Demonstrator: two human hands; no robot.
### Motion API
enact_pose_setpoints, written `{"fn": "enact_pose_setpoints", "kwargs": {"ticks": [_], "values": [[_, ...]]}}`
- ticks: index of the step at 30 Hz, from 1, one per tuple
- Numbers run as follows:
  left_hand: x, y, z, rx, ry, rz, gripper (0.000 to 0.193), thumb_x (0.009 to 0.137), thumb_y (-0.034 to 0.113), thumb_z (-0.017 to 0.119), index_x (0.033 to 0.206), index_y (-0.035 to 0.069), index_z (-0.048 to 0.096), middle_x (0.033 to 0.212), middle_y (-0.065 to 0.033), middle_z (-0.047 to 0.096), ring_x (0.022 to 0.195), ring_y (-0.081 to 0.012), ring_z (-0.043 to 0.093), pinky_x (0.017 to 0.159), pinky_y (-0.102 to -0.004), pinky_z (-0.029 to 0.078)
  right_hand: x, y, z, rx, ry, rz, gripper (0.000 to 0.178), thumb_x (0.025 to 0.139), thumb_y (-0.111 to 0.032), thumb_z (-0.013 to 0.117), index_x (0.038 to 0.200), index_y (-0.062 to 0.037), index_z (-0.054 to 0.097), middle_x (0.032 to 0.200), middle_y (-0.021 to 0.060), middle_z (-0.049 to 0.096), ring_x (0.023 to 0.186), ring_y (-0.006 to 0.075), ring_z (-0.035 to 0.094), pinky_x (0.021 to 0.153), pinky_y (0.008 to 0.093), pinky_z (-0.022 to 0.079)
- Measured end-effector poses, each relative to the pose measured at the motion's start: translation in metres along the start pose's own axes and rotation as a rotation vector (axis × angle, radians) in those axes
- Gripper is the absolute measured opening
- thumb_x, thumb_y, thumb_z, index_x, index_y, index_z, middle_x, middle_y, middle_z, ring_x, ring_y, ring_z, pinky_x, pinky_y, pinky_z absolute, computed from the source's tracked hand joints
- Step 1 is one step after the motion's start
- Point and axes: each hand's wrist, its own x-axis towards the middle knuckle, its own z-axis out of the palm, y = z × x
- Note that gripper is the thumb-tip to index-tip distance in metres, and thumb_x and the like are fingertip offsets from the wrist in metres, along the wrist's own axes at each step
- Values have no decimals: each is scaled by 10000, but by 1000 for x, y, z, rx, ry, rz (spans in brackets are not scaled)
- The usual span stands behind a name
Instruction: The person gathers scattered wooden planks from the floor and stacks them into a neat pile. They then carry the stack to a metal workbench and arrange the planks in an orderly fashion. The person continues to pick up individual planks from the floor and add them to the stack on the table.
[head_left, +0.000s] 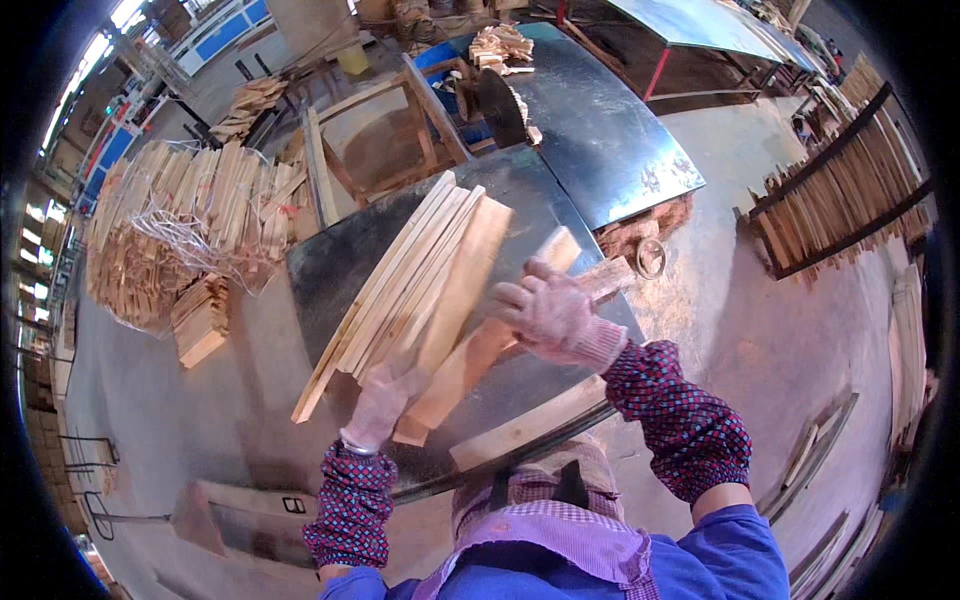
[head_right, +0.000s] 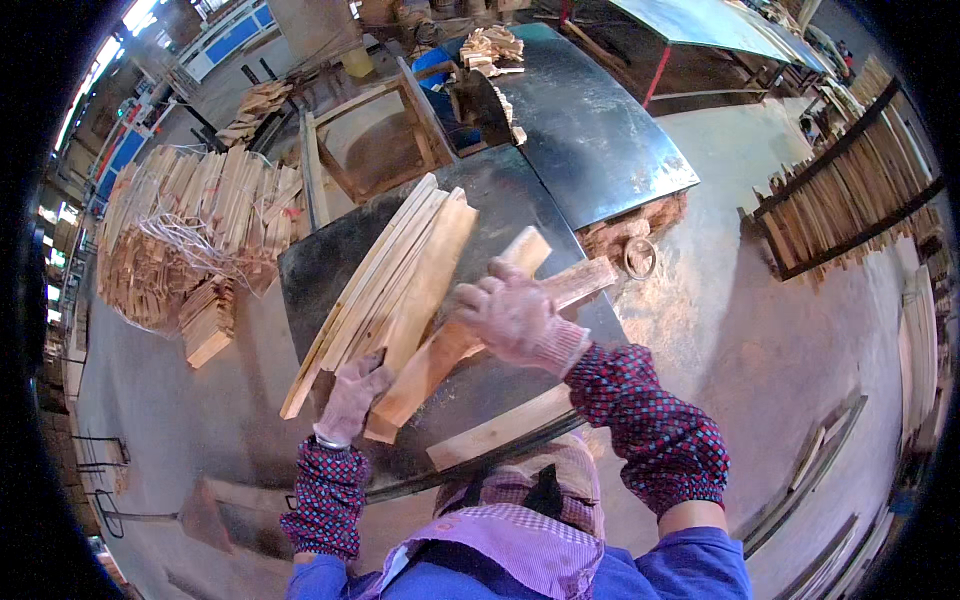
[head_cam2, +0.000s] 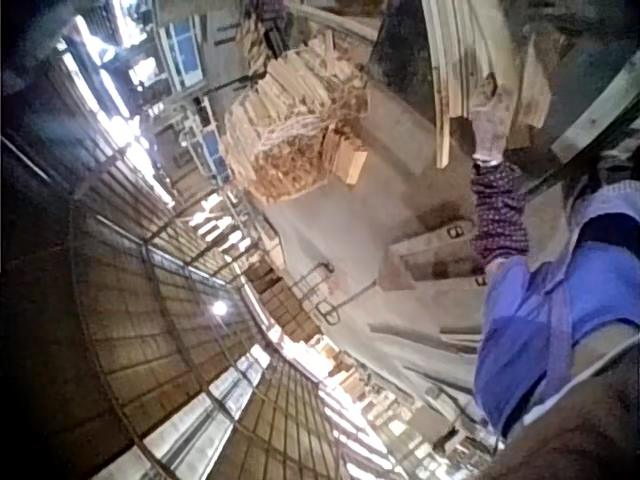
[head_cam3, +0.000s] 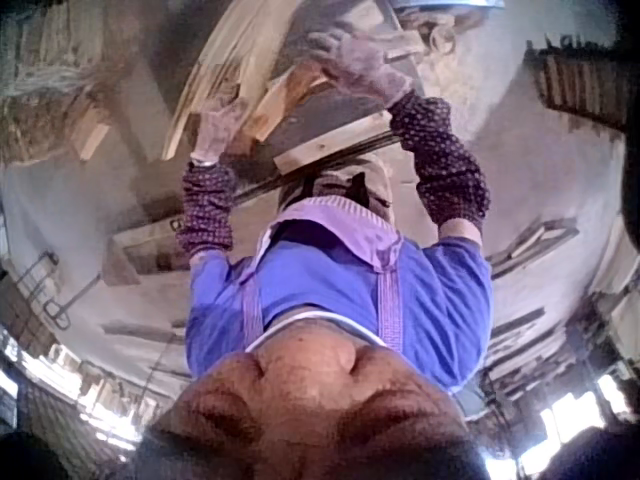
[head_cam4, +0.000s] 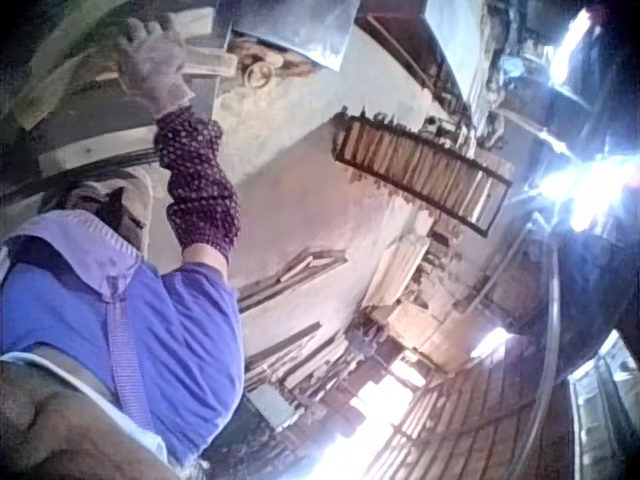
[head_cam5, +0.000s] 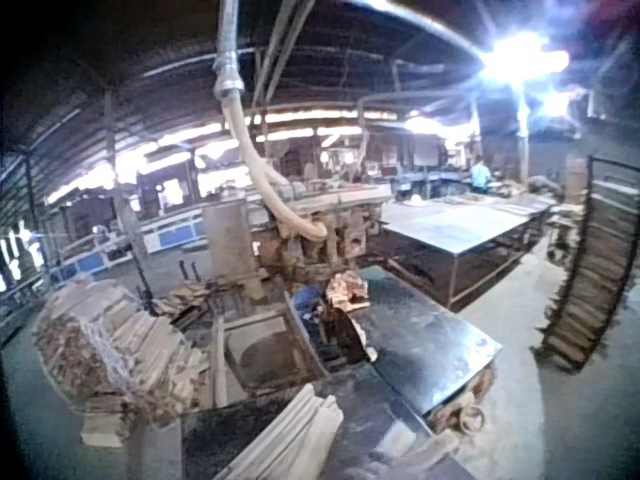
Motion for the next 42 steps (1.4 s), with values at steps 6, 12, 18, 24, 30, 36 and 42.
{"fn": "enact_pose_setpoints", "kwargs": {"ticks": [6, 12, 18, 24, 30, 36, 42], "values": [[-1, 12, 27, 366, -82, 120, 673, 826, 328, 670, 1372, -21, 487, 1235, -203, 619, 1171, -329, 578, 1032, -382, 426, 38, -2, 19, -95, 201, -112, 276, 848, -171, 573, 1105, -245, 639, 1077, -52, 600, 968, 129, 624, 1005, 391, 376], [39, 12, 28, 1139, 240, -145, 732, 852, 373, 660, 1472, 74, 412, 1314, -270, 565, 1205, -376, 573, 1035, -424, 449, 52, -25, 37, 50, 77, 251, 541, 806, -215, 665, 1327, -133, 545, 1338, 70, 530, 1136, 190, 604, 1022, 364, 387], [70, -19, 37, 1539, 315, -219, 417, 881, 278, 589, 1280, 163, 545, 1116, -140, 605, 1044, -323, 661, 689, -508, 565, 12, -71, 11, 824, -143, 353, 499, 798, -243, 709, 1268, -126, 590, 1284, 125, 596, 1123, 331, 616, 932, 425, 513], [85, -98, 24, 1975, 649, 285, 728, 864, 453, 610, 1490, 159, 380, 1428, -182, 454, 1367, -370, 382, 1126, -555, 280, -104, -119, 39, 1017, -85, 446, 371, 873, -300, 633, 1221, -172, 619, 1256, 101, 616, 1071, 338, 634, 869, 428, 530], [69, -37, 35, 1817, 324, 86, 831, 863, 445, 640, 1531, 91, 297, 1539, -265, 306, 1410, -424, 309, 1155, -604, 204, -173, -130, 37, 904, -278, 794, 394, 862, -297, 659, 1215, -126, 625, 1128, 123, 673, 1049, 339, 642, 875, 428, 523], [6, -65, 87, 1142, -9, 606, 655, 823, 288, 678, 1398, 59, 463, 1285, -138, 575, 1094, -336, 602, 901, -455, 514, -204, -128, 73, 1246, -80, 1342, 451, 882, -310, 647, 1274, -89, 617, 1145, 148, 701, 1050, 286, 672, 907, 369, 523], [-14, -72, 161, 1277, -284, 237, 575, 802, 319, 688, 1303, 89, 525, 1173, -87, 630, 977, -324, 650, 823, -478, 538, -196, -110, 65, 1298, -130, 1357, 437, 878, -290, 640, 1239, -43, 647, 1177, 129, 703, 1064, 233, 672, 942, 336, 506]]}}
